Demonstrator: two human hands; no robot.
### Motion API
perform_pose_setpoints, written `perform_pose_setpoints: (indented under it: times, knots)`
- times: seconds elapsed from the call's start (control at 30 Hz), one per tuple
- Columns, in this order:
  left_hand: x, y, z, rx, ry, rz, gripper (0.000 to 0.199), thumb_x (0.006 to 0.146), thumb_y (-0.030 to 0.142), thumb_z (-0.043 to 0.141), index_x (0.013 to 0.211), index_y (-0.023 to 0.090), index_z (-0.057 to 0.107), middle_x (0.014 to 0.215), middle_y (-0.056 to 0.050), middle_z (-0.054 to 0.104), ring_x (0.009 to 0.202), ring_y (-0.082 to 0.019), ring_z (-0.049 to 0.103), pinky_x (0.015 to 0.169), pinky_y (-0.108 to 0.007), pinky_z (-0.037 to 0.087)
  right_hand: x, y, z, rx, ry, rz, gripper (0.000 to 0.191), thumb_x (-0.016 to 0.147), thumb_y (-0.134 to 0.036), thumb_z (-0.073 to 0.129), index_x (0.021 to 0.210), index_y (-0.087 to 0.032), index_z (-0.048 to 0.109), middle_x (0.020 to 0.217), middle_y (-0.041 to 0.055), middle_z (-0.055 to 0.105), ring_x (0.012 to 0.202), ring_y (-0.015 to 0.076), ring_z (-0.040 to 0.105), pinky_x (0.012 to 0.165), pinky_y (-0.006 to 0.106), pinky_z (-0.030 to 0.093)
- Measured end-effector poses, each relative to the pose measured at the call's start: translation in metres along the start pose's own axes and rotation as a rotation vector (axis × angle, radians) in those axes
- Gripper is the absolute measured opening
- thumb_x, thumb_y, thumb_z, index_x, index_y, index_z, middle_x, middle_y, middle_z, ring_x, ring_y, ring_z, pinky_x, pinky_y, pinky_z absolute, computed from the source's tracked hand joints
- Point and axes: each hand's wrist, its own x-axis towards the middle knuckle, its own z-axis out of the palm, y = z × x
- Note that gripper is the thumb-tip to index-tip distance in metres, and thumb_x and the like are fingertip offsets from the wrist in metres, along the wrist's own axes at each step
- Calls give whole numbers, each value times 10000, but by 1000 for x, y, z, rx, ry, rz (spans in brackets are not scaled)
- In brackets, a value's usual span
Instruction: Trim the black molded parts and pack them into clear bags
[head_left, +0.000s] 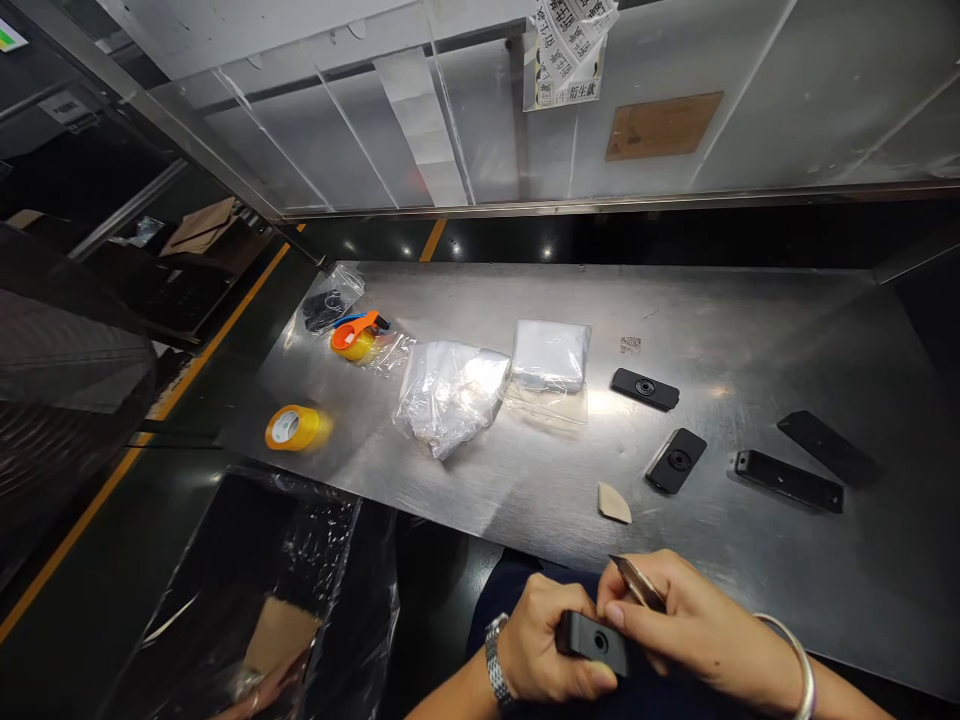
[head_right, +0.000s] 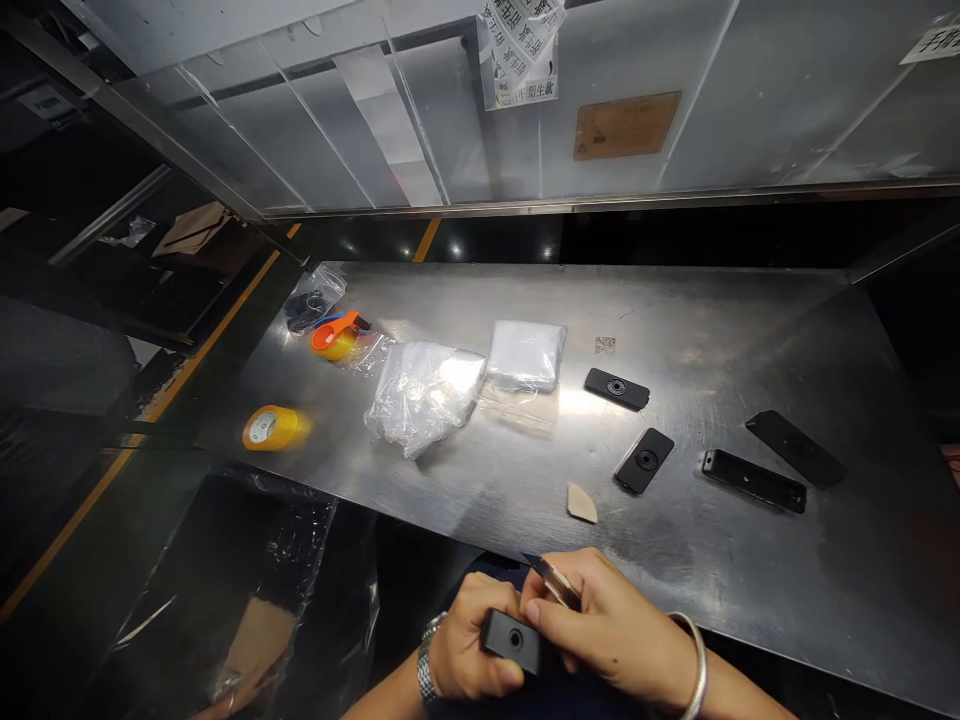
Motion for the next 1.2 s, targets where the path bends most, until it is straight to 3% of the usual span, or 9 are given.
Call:
perform_pose_setpoints:
  times: [0.07, 0.2, 0.3, 0.47, 0.67, 0.8, 0.9, 1.0, 1.2]
  knots:
    - [0, 2, -1, 26, -45, -10, 525, 635, 650, 592, 532, 161, 431, 423, 64, 302, 366, -24, 259, 355, -169, 216, 0, -2, -1, -62, 11, -72, 279, 779, -382, 584, 745, -106, 607, 542, -51, 410, 522, 41, 333, 485, 172, 255]
    - [1, 7, -1, 39, -140, -31, 486, 646, 617, 619, 620, 139, 536, 478, 42, 371, 410, -46, 335, 406, -182, 288, 3, -2, -1, -97, -22, -42, 344, 748, -451, 615, 763, -109, 640, 515, -54, 399, 500, 42, 321, 463, 174, 256]
    - [2, 9, 0, 44, -174, -28, 512, 613, 644, 634, 631, 140, 542, 527, 18, 451, 456, -71, 414, 454, -192, 343, 9, 8, -5, -129, 93, -50, 401, 709, -513, 626, 760, -115, 636, 512, -44, 439, 493, 52, 365, 457, 173, 292]
    - [2, 6, -1, 60, -155, -8, 555, 594, 691, 609, 579, 139, 554, 461, 37, 395, 411, -59, 364, 400, -187, 302, 24, 29, -13, -228, 321, -21, 446, 695, -555, 605, 784, -118, 620, 517, -39, 465, 475, 56, 390, 441, 173, 305]
    - [-5, -1, -15, -17, -58, -46, 554, 636, 669, 590, 648, 116, 606, 475, -29, 555, 399, -74, 451, 423, -187, 377, 46, 41, -21, -304, 383, 18, 450, 795, -547, 470, 863, -117, 588, 539, -41, 475, 436, 52, 369, 415, 180, 290]
    - [-8, -1, -24, -133, 63, -3, 501, 675, 612, 610, 747, 117, 600, 591, -100, 673, 523, -139, 601, 535, -224, 475, 74, 76, -34, -453, 516, 83, 340, 914, -355, 308, 1049, -120, 513, 667, -21, 533, 512, 74, 461, 508, 211, 392]
    - [-8, 2, -31, -168, 97, 23, 460, 694, 567, 626, 785, 116, 601, 645, -113, 694, 583, -154, 630, 571, -233, 489, 97, 117, -40, -645, 653, 154, 227, 908, -292, 417, 1001, -119, 531, 818, 16, 575, 734, 112, 556, 714, 290, 459]
    - [-9, 2, -38, -164, 111, 45, 450, 697, 552, 632, 793, 113, 606, 652, -113, 694, 583, -152, 629, 569, -230, 487, 115, 148, -38, -827, 752, 222, 241, 890, -314, 491, 1023, -121, 546, 952, 42, 580, 865, 142, 564, 802, 346, 464]
    - [-12, 0, -57, -153, 100, 112, 440, 705, 541, 633, 836, 122, 610, 675, -106, 702, 610, -162, 651, 586, -237, 504, 132, 162, -31, -1062, 867, 305, 203, 878, -277, 518, 1012, -129, 559, 973, 40, 570, 903, 151, 555, 769, 329, 483]
